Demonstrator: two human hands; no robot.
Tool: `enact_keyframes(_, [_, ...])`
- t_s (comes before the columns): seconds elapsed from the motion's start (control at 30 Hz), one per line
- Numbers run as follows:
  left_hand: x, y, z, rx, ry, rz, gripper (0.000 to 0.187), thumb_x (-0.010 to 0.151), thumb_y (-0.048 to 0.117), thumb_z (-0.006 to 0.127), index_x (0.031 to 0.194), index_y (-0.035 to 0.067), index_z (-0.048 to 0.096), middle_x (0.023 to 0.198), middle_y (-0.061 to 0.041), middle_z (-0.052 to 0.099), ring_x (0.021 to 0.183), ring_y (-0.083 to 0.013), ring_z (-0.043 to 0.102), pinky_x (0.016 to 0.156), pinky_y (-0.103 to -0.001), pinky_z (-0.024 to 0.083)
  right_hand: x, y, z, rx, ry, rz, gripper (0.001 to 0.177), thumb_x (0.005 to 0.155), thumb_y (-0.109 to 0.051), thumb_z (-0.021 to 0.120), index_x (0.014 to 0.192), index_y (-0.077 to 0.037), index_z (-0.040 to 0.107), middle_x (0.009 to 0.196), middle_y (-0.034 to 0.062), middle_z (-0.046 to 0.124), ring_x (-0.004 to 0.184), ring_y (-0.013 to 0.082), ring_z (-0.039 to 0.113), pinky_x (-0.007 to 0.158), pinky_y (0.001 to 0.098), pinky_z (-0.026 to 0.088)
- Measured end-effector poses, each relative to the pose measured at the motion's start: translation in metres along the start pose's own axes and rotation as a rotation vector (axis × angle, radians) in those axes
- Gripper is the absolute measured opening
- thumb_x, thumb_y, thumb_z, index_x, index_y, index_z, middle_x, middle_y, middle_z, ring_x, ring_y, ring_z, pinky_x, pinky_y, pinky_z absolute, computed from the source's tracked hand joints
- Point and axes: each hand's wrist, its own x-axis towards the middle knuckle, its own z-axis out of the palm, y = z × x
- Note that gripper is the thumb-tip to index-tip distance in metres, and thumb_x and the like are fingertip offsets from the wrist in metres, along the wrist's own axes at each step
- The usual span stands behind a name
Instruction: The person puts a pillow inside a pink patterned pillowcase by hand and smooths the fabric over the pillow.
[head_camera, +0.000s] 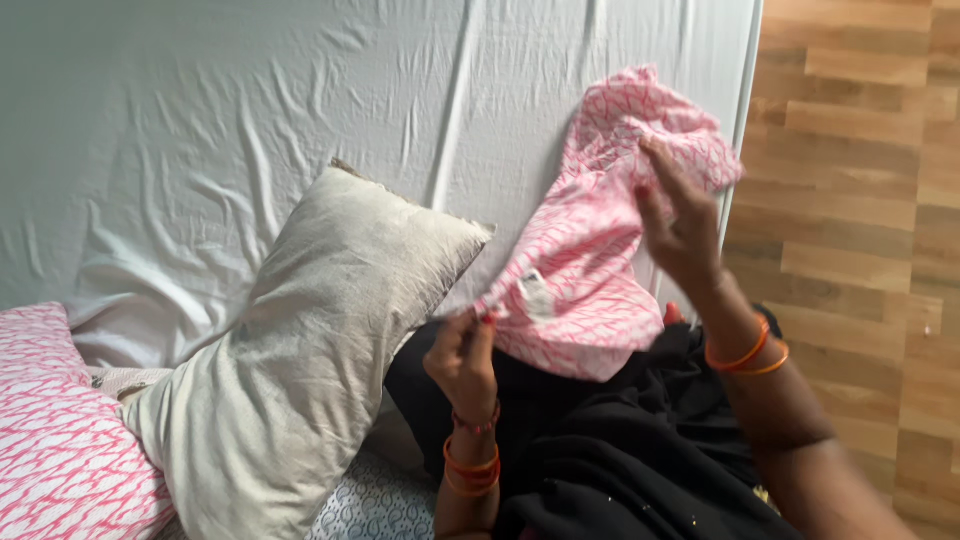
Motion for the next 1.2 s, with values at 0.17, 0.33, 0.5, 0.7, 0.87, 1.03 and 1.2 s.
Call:
enact_keyframes(0.17, [0.011, -0.040, 0.004, -0.469, 0.202, -0.240, 0.010, 0.091, -0.004, 0.071, 0.100, -0.007, 0.076, 0.086, -0.006, 0.073, 0.075, -0.0077, 0.063, 0.069, -0.021, 0.050, -0.092, 0.025, 0.018, -0.113, -0.241, 0.523, 0.064, 0.099, -0.023, 0.064, 0.151, 0.007, 0.042, 0.151, 0.0320, 0.046, 0.143, 0.0423, 0.044, 0.114, 0.0421, 0.039])
enact_keyframes(0.33, [0.010, -0.033, -0.011, -0.700, 0.101, -0.322, 0.009, 0.088, -0.008, 0.070, 0.096, -0.007, 0.073, 0.093, -0.008, 0.071, 0.082, -0.0117, 0.064, 0.075, -0.023, 0.051, -0.181, 0.101, 0.021, 0.032, -0.304, 0.931, 0.082, 0.092, -0.036, 0.069, 0.153, 0.005, 0.035, 0.153, 0.0295, 0.043, 0.145, 0.0379, 0.042, 0.111, 0.0437, 0.043])
enact_keyframes(0.5, [-0.014, 0.040, -0.029, -0.512, -0.533, 0.033, 0.007, 0.081, -0.005, 0.070, 0.087, -0.003, 0.067, 0.098, -0.016, 0.074, 0.086, -0.0195, 0.069, 0.073, -0.029, 0.055, -0.185, 0.200, 0.035, 0.992, 0.254, 1.444, 0.077, 0.097, -0.047, 0.064, 0.146, 0.007, 0.038, 0.137, 0.0199, 0.057, 0.126, 0.0348, 0.059, 0.106, 0.0509, 0.050])
enact_keyframes(0.7, [-0.015, 0.083, -0.054, -0.668, -0.718, 0.329, 0.013, 0.079, -0.003, 0.079, 0.083, -0.005, 0.067, 0.090, -0.018, 0.072, 0.083, -0.0292, 0.072, 0.075, -0.038, 0.059, -0.141, 0.238, 0.057, 1.204, 0.390, 1.477, 0.049, 0.098, -0.036, 0.070, 0.131, -0.002, 0.059, 0.111, 0.0103, 0.070, 0.102, 0.0216, 0.069, 0.097, 0.0411, 0.055])
enact_keyframes(0.87, [-0.023, 0.053, -0.071, -0.603, -0.188, 0.240, 0.013, 0.086, -0.003, 0.070, 0.098, -0.009, 0.068, 0.097, -0.018, 0.070, 0.089, -0.0256, 0.068, 0.082, -0.034, 0.054, -0.117, 0.221, 0.068, 1.085, 0.303, 1.391, 0.045, 0.097, -0.028, 0.070, 0.132, -0.003, 0.058, 0.117, 0.0111, 0.070, 0.107, 0.0216, 0.068, 0.098, 0.0377, 0.054])
enact_keyframes(1.03, [-0.022, 0.021, -0.076, -0.699, -0.017, -0.011, 0.017, 0.094, -0.003, 0.059, 0.104, -0.013, 0.068, 0.102, -0.020, 0.068, 0.090, -0.0212, 0.063, 0.082, -0.029, 0.050, -0.082, 0.191, 0.064, 0.878, 0.208, 1.251, 0.048, 0.099, -0.027, 0.069, 0.137, -0.001, 0.054, 0.125, 0.0133, 0.066, 0.114, 0.0234, 0.064, 0.102, 0.0368, 0.052])
enact_keyframes(1.2, [-0.013, -0.006, -0.050, -0.869, -0.079, -0.192, 0.014, 0.093, -0.003, 0.060, 0.102, -0.010, 0.068, 0.099, -0.016, 0.070, 0.085, -0.0180, 0.065, 0.079, -0.027, 0.051, -0.014, 0.184, 0.058, 0.653, 0.115, 1.049, 0.051, 0.102, -0.026, 0.069, 0.142, 0.001, 0.050, 0.133, 0.0155, 0.061, 0.122, 0.0253, 0.059, 0.105, 0.0358, 0.049])
